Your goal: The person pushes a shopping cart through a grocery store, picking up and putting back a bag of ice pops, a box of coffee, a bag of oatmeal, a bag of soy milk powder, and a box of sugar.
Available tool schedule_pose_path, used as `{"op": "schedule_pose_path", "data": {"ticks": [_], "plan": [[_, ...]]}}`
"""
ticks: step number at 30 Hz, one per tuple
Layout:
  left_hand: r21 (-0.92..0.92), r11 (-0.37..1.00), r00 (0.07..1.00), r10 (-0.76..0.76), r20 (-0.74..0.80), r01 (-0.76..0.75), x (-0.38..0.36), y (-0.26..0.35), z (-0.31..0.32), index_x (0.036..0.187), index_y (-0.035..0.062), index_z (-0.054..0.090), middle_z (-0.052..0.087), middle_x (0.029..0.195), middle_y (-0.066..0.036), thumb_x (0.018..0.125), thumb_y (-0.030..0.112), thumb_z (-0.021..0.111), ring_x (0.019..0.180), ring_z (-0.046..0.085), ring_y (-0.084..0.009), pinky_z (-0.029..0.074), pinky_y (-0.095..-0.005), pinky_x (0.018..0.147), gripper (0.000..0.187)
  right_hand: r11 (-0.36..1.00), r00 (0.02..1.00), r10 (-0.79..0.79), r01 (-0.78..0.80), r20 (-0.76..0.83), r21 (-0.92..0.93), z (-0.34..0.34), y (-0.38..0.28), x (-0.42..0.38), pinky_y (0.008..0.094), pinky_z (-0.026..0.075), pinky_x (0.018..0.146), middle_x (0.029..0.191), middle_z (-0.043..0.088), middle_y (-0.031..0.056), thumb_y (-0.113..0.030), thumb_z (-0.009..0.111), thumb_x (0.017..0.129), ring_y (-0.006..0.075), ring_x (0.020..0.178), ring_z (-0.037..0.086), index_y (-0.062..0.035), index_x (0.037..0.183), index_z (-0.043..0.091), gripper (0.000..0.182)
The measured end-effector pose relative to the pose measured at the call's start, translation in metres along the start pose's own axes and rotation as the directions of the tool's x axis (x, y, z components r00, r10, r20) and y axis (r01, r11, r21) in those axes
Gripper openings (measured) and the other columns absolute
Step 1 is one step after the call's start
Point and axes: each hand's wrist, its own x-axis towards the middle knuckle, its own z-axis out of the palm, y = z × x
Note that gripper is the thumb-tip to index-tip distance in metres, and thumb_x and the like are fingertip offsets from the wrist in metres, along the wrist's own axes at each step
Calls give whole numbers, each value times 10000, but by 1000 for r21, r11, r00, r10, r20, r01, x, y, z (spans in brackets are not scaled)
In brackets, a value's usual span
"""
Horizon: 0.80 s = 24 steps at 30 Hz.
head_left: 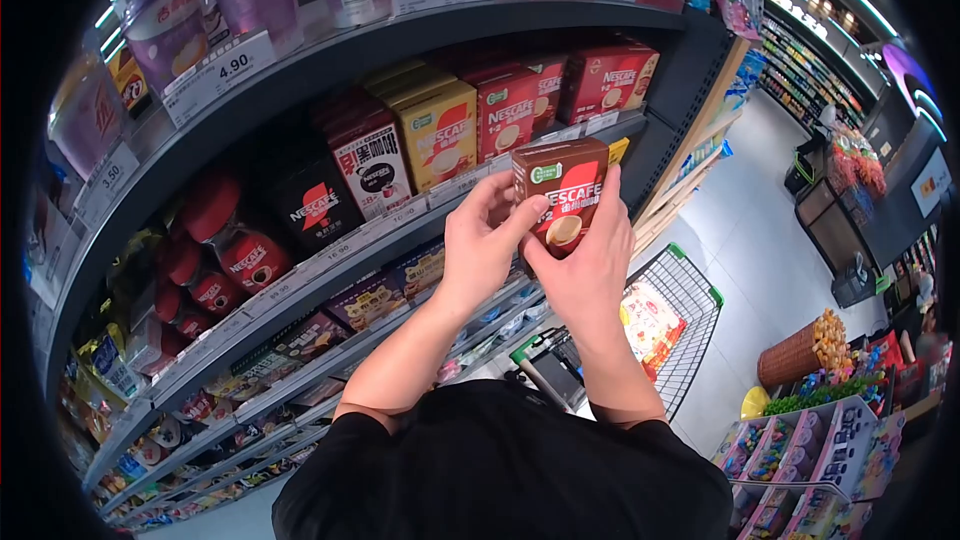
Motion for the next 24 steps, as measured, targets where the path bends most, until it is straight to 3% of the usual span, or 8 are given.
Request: {"op": "schedule_pose_path", "data": {"ticks": [2,5,9,11,14,18,20,24], "plan": [[40,999,1000,18,23,-19,2,1,8,1443,-54,618,778,1225,-130,998,153,831,1103,714,-143,589,-338,986,535,998,1000,-16,15,-18,-55,-3,5,10,566,481,1047,1352,611,300,-379,933,783,470,1229,612,62,1693,215,1241],[222,969,992,85,97,-105,19,1,13,1477,-63,591,759,1313,-172,997,215,836,1170,720,-175,589,-352,998,606,993,999,16,-12,-32,121,-8,18,38,559,508,1024,1323,630,294,-354,910,811,475,1173,643,35,1708,198,1209],[372,915,987,132,96,-159,31,14,18,1449,-22,610,738,1364,-185,1028,293,794,1171,740,-244,564,-368,1000,557,965,992,64,-34,-108,260,1,57,91,512,502,1106,1387,609,279,-329,944,795,453,1281,626,-47,1736,210,1226],[687,608,909,364,205,-398,44,15,10,1418,7,635,725,1388,-203,1012,315,793,1175,752,-332,570,-415,1019,533,952,984,69,-16,-161,306,9,76,113,487,494,1133,1459,578,269,-292,962,779,430,1350,602,-72,1740,227,1230],[810,43,664,599,448,-585,99,30,6,1351,39,671,703,1398,-194,992,213,750,1267,689,-379,554,-454,1075,407,935,980,73,-3,-184,356,28,90,134,474,485,1151,1517,545,273,-268,969,765,429,1401,570,-81,1741,230,1238],[866,-82,755,455,472,-493,165,42,14,1324,23,694,716,1369,-213,1048,199,609,1267,678,-403,540,-487,1077,338,908,977,3,86,-211,410,69,110,149,495,474,1170,1507,543,283,-245,961,761,438,1387,558,-89,1740,224,1236],[912,-47,892,192,410,-408,190,49,19,1317,24,716,735,1321,-239,1073,222,544,1239,691,-421,533,-496,1079,358,908,983,25,55,-183,414,75,110,150,510,476,1163,1505,540,286,-243,960,758,449,1378,556,-108,1741,224,1235],[939,49,939,-29,342,-340,224,48,28,1322,32,728,742,1296,-255,1092,248,508,1225,696,-438,529,-490,1076,385,932,987,25,35,-161,360,80,104,145,522,487,1147,1489,543,287,-285,980,759,461,1386,557,-143,1750,199,1270]]}}
